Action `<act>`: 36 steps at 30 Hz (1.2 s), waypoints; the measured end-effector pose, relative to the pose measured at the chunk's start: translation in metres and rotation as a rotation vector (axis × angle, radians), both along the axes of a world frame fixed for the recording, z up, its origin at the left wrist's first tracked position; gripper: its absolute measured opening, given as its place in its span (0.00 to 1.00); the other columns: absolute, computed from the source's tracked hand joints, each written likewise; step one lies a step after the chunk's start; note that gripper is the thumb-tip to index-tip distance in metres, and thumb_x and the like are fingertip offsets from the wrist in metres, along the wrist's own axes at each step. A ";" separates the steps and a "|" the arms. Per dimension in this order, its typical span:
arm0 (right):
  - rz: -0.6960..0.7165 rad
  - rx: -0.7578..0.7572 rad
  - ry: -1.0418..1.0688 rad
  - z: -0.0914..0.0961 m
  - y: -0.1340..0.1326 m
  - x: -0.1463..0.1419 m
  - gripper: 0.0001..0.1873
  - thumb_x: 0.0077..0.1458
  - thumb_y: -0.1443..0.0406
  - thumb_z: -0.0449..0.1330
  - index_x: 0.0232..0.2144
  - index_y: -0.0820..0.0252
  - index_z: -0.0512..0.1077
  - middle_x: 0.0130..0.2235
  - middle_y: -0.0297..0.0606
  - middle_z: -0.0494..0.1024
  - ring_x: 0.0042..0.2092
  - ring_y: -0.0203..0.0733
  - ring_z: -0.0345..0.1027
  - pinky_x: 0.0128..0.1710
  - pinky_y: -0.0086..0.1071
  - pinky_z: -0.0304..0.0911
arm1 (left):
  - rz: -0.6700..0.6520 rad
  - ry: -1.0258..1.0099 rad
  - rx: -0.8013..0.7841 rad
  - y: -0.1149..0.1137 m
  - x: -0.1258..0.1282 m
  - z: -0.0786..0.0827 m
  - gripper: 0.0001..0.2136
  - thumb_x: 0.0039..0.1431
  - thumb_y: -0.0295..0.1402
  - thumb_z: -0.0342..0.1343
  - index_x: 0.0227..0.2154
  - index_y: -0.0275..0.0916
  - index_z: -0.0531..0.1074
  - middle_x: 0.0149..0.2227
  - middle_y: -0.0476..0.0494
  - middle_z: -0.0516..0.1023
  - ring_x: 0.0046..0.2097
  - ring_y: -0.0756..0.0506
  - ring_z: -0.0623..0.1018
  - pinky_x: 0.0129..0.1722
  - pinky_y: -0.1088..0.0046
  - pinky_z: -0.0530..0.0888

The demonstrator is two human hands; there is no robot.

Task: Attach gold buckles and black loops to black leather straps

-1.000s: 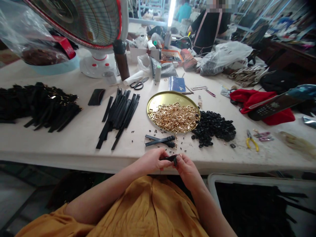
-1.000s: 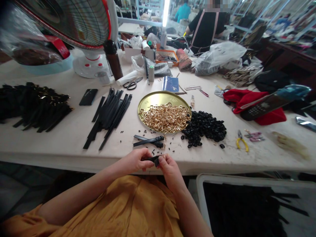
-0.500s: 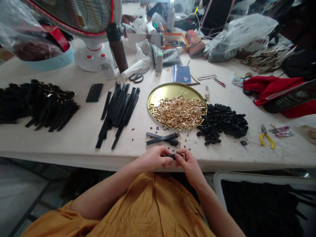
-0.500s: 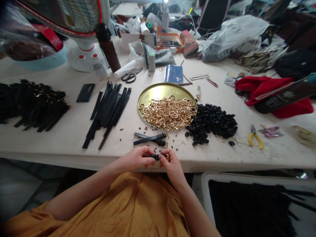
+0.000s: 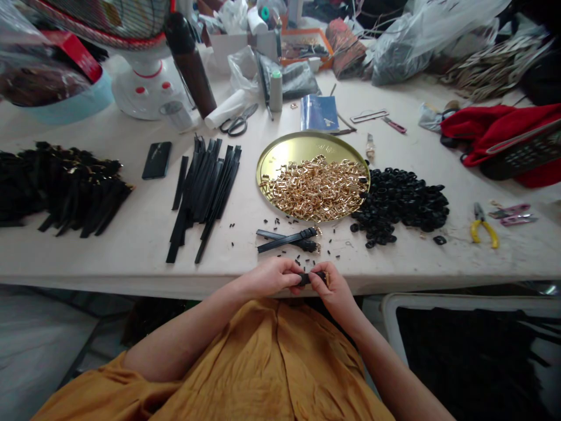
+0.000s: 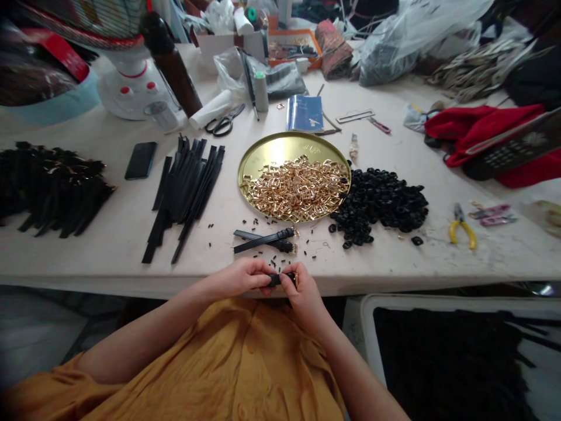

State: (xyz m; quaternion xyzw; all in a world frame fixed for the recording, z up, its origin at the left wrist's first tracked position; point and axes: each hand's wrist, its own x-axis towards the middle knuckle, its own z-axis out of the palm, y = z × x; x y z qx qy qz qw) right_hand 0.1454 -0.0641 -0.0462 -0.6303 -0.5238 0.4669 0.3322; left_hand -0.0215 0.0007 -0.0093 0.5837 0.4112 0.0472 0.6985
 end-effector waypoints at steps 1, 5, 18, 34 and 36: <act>0.037 0.019 -0.043 0.000 0.000 0.001 0.07 0.53 0.60 0.51 0.31 0.57 0.62 0.26 0.32 0.67 0.28 0.37 0.60 0.28 0.30 0.56 | 0.000 0.013 0.004 -0.001 0.001 -0.001 0.11 0.50 0.31 0.49 0.35 0.34 0.71 0.29 0.48 0.76 0.30 0.50 0.75 0.33 0.78 0.69; 0.213 0.065 -0.110 0.003 -0.004 0.006 0.05 0.54 0.63 0.50 0.31 0.57 0.63 0.28 0.33 0.70 0.29 0.38 0.62 0.30 0.30 0.56 | -0.017 0.058 -0.016 -0.009 0.007 0.000 0.10 0.50 0.30 0.48 0.34 0.34 0.71 0.30 0.47 0.76 0.30 0.50 0.75 0.30 0.78 0.69; -0.063 0.068 0.095 -0.002 -0.018 0.001 0.09 0.53 0.58 0.52 0.29 0.57 0.63 0.23 0.31 0.66 0.27 0.36 0.59 0.26 0.29 0.54 | -0.224 0.146 0.405 -0.010 0.003 0.015 0.13 0.50 0.28 0.48 0.39 0.37 0.71 0.35 0.48 0.77 0.35 0.49 0.73 0.35 0.77 0.68; -0.200 -0.122 0.402 -0.003 -0.025 -0.014 0.14 0.51 0.53 0.53 0.31 0.56 0.59 0.18 0.24 0.55 0.18 0.31 0.49 0.17 0.26 0.47 | -0.049 0.155 0.439 -0.027 0.000 0.006 0.10 0.49 0.33 0.50 0.36 0.36 0.69 0.36 0.46 0.75 0.38 0.46 0.73 0.36 0.75 0.67; -0.196 -0.087 0.320 -0.006 -0.026 -0.014 0.13 0.52 0.53 0.52 0.31 0.56 0.60 0.18 0.24 0.56 0.19 0.32 0.50 0.17 0.26 0.47 | -0.020 0.176 0.451 -0.029 0.001 0.005 0.10 0.49 0.34 0.51 0.35 0.37 0.69 0.36 0.46 0.75 0.38 0.46 0.73 0.36 0.74 0.66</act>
